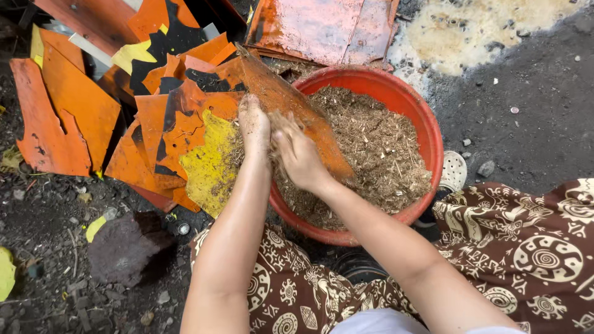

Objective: The person scrubs multiple orange rectangular plates with a handful of dry, fibrous material over a red basin. The person repeatedly rubs the surface of each plate, then sets it aside and picks up another plate to continue the process.

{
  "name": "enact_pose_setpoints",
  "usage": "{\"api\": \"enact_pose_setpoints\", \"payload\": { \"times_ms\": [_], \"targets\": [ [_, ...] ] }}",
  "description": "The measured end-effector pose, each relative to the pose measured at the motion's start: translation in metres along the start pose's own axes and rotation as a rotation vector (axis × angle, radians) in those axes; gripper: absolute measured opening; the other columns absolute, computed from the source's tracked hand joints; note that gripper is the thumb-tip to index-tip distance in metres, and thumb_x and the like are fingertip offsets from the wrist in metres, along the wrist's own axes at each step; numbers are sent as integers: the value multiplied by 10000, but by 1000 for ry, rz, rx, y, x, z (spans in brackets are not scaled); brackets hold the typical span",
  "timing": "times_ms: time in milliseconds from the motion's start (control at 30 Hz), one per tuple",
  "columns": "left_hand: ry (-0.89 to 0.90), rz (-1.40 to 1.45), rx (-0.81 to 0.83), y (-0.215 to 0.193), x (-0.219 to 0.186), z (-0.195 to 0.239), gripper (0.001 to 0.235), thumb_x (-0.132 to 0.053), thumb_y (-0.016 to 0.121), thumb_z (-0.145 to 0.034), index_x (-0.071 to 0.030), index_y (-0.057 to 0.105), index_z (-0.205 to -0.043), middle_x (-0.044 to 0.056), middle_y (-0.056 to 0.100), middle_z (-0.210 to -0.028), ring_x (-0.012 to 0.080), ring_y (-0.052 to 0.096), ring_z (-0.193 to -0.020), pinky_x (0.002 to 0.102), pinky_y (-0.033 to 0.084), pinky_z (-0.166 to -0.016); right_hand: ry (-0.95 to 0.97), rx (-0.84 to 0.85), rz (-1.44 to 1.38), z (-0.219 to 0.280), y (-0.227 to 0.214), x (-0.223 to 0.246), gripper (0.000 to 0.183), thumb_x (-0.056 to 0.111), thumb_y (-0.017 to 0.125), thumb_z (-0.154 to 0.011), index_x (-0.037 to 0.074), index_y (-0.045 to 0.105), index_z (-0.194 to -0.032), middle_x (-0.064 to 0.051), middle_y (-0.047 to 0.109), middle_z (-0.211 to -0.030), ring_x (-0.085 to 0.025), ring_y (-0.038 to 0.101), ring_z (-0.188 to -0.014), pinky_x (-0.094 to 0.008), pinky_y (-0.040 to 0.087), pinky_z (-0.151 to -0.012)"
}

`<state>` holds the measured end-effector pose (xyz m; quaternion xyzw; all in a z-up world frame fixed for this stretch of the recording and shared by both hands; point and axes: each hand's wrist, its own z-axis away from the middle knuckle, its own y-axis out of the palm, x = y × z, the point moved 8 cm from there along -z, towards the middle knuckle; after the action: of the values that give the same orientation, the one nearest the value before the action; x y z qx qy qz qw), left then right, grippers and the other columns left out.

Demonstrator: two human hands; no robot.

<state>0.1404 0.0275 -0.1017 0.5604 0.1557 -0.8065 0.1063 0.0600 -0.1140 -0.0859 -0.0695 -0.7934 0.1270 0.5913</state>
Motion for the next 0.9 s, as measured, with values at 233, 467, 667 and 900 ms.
{"api": "enact_pose_setpoints", "payload": {
  "times_ms": [233, 467, 667, 900],
  "targets": [
    [229, 17, -66, -2, -9, -31, 516, -311, 463, -1059, -7, 418, -1473, 207, 558, -1458, 317, 539, -1340, 430, 382, -1146, 326, 98, -8, -13, 2, -18, 542, 379, 326, -1103, -32, 535, -1389, -273, 539, -1454, -401, 449, -1410, -499, 318, -1188],
    [229, -4, -42, -15, 13, -45, 540, -272, 452, -1047, -13, 365, -1513, 205, 525, -1489, 296, 533, -1359, 381, 399, -1135, -7, 2, -38, 0, 26, -40, 619, 400, 318, -1146, -54, 428, -1552, -343, 335, -1607, -477, 244, -1510, -566, 143, -1184],
    [340, -47, 8, -24, 15, -37, 567, -234, 428, -1092, -31, 248, -1589, 204, 408, -1599, 286, 443, -1438, 372, 340, -1179, 495, 119, 184, 25, -4, -139, 579, 398, 181, -1108, 53, 531, -1413, -179, 457, -1531, -396, 360, -1416, -564, 220, -1182],
    [336, 32, 85, -30, 16, -17, 561, -177, 398, -1090, -74, 236, -1616, 203, 485, -1547, 287, 541, -1354, 362, 417, -1142, 303, 120, -85, 19, 30, -46, 669, 510, 265, -1053, 178, 260, -1633, -70, 93, -1767, -306, 50, -1597, -561, 108, -1237]
  ]
}}
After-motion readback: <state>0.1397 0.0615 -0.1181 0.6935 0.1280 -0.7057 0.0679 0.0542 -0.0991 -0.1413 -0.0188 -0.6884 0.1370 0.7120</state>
